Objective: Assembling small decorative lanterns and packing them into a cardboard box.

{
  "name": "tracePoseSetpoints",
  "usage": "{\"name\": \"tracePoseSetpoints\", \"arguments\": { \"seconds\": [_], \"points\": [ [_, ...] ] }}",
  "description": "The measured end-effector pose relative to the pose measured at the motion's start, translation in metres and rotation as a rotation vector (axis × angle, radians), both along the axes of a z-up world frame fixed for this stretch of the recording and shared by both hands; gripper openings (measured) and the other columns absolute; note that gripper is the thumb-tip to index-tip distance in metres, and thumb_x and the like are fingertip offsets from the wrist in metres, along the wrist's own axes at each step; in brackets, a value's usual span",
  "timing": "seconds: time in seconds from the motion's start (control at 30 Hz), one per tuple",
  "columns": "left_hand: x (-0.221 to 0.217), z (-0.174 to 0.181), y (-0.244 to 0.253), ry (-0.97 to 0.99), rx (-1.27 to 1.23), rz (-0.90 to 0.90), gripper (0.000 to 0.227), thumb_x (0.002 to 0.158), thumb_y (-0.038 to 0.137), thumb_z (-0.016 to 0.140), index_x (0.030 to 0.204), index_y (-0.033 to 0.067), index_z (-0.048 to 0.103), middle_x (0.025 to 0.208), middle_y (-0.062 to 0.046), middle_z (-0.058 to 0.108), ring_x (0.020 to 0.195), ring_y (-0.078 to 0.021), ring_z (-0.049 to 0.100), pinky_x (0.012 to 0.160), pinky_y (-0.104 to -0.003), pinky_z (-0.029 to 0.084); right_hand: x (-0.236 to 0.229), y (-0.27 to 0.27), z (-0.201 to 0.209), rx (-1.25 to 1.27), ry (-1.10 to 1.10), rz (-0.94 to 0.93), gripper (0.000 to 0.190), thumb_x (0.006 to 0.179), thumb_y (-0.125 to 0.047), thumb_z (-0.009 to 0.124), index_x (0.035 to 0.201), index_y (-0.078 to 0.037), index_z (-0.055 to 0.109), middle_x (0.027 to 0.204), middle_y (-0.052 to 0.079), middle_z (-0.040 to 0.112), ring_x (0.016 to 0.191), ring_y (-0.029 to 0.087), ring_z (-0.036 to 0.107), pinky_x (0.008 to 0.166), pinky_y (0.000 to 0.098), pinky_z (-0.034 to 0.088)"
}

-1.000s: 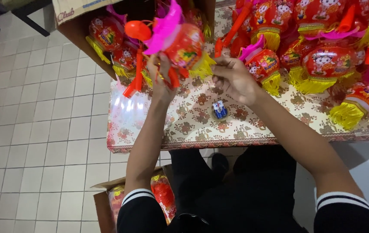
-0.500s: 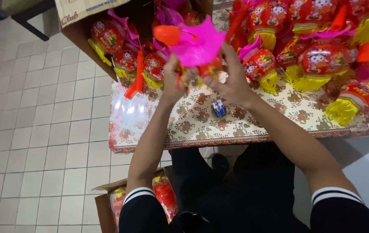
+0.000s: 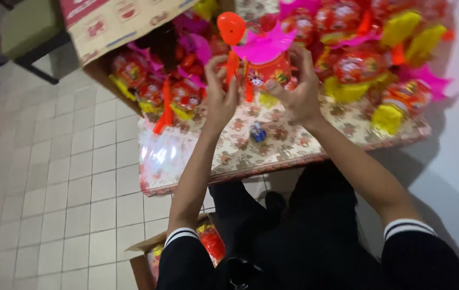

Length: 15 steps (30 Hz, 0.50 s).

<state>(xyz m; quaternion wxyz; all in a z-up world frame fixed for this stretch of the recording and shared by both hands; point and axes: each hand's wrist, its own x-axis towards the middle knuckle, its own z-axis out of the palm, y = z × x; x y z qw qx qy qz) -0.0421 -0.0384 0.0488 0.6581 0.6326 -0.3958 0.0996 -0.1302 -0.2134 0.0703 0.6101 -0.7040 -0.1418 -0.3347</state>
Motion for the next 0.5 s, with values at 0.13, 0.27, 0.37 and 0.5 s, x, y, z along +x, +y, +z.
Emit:
{"name": "tracePoseSetpoints", "arguments": {
  "seconds": [0.13, 0.27, 0.37, 0.5],
  "points": [
    [-0.009, -0.002, -0.047, 0.103, -0.013, 0.2, 0.04, 0.107, 0.019, 0.056, 0.142, 0.0102, 0.039, 0.136, -0.01, 0.056, 0.068, -0.0141, 0.067, 0.056, -0.03, 0.053, -0.023, -0.033, 0.016, -0.056, -0.048, -0.097, 0.074, 0.095, -0.044, 0.074, 0.143, -0.003, 0.035, 0.134, 0.023, 0.058, 0.125, 0.034, 0.063, 0.105, 0.0404, 0.06],
    [-0.029, -0.002, -0.107, 0.119, -0.144, 0.188, 0.036, 0.106, 0.025, 0.058, 0.136, 0.0064, 0.055, 0.129, -0.01, 0.066, 0.115, -0.0203, 0.068, 0.096, -0.033, 0.057, -0.046, -0.079, 0.016, -0.101, -0.104, -0.188, 0.059, 0.104, -0.035, 0.072, 0.146, -0.008, 0.04, 0.129, 0.015, 0.057, 0.11, 0.025, 0.064, 0.089, 0.0322, 0.058],
    [-0.04, -0.009, -0.159, 0.041, -0.119, 0.156, 0.039, 0.104, 0.017, 0.057, 0.142, 0.0095, 0.056, 0.128, -0.011, 0.066, 0.118, -0.0224, 0.064, 0.1, -0.034, 0.055, -0.069, -0.108, 0.025, -0.048, -0.182, -0.199, 0.053, 0.109, -0.026, 0.069, 0.149, -0.011, 0.038, 0.133, 0.018, 0.053, 0.115, 0.031, 0.063, 0.09, 0.0391, 0.062],
    [-0.062, -0.013, -0.225, -0.111, -0.016, 0.047, 0.054, 0.113, 0.019, 0.055, 0.16, 0.0351, 0.036, 0.123, 0.0, 0.051, 0.097, -0.0092, 0.053, 0.072, -0.021, 0.049, -0.095, -0.156, 0.022, -0.085, -0.252, -0.452, 0.055, 0.105, -0.037, 0.067, 0.141, -0.013, 0.033, 0.134, 0.018, 0.049, 0.12, 0.033, 0.062, 0.093, 0.0374, 0.057]
  ]
}}
